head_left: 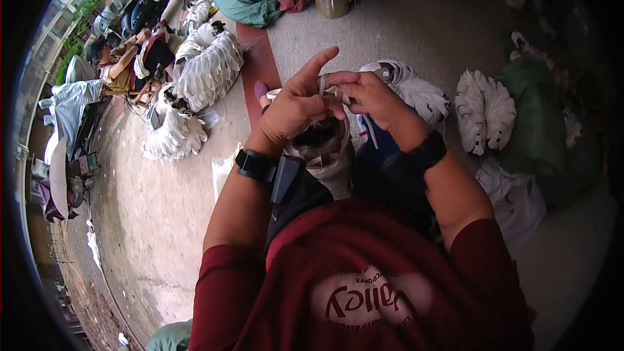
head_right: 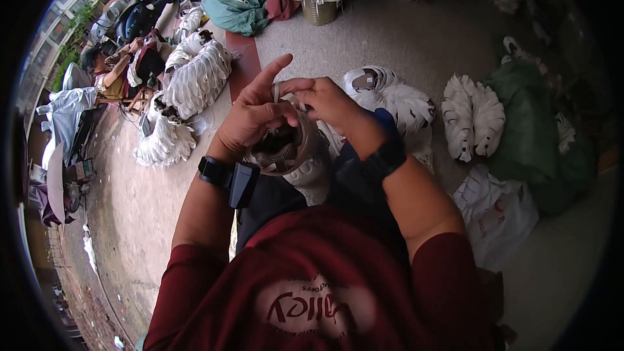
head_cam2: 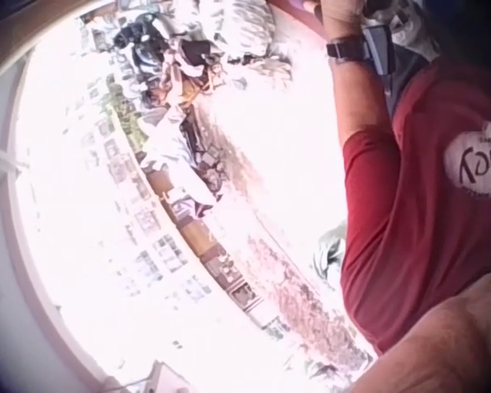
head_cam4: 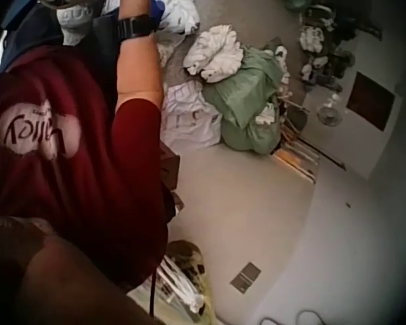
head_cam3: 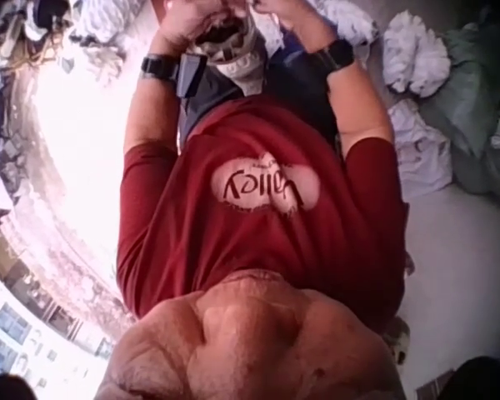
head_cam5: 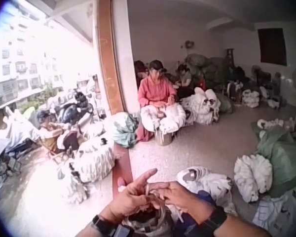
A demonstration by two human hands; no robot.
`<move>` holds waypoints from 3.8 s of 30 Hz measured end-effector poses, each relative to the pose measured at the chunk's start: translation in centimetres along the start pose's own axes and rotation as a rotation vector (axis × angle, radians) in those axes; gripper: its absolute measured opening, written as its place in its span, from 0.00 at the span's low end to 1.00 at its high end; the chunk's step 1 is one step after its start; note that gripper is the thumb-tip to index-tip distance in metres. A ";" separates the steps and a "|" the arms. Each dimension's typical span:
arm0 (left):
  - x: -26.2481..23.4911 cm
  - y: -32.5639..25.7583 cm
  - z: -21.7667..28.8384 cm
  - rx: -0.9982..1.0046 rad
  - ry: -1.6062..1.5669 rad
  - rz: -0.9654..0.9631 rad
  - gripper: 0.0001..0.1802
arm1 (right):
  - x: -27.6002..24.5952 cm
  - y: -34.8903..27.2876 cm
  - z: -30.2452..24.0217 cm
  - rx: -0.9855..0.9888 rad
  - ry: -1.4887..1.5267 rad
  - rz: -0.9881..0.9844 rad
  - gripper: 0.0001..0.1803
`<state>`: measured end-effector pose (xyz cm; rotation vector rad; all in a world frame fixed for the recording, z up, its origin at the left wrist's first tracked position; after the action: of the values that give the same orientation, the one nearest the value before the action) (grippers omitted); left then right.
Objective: Lacing white athletic shoes in a workshop setting.
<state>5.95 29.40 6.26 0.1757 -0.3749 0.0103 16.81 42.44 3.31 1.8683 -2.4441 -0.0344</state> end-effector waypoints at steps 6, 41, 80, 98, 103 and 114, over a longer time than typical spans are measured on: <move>-1.5 0.3 -0.5 0.035 -0.092 0.181 0.17 | -1.4 -2.6 0.8 0.334 -0.079 -0.114 0.13; 2.8 0.2 -0.1 -0.341 0.373 -0.387 0.15 | -2.8 -6.7 -7.2 -0.207 0.468 -0.248 0.23; 3.8 2.2 -1.7 -0.461 0.577 0.085 0.18 | -13.6 -63.7 40.0 1.542 -0.617 -0.138 0.13; 4.4 2.6 -1.7 -0.523 0.575 0.120 0.17 | -11.2 -64.7 41.5 0.854 0.014 1.081 0.18; 4.0 2.1 -1.5 -0.493 0.548 0.103 0.17 | -11.2 -65.6 42.3 0.728 0.232 1.429 0.13; 4.0 1.8 -1.6 -0.496 0.561 0.071 0.14 | -15.4 -61.3 39.1 1.523 -0.370 0.891 0.10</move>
<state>10.16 31.36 6.60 -0.3289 0.1828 0.0350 77.33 40.36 -39.81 0.4327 -3.6056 2.1123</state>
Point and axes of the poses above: each hand's wrist, its own y-axis towards the middle knuckle, its own x-axis out of the palm, z = x × y, the point moved 1 cm from there along y, towards the middle knuckle, and after that the axes turned 3 degrees about -z, right-handed, at the moved point
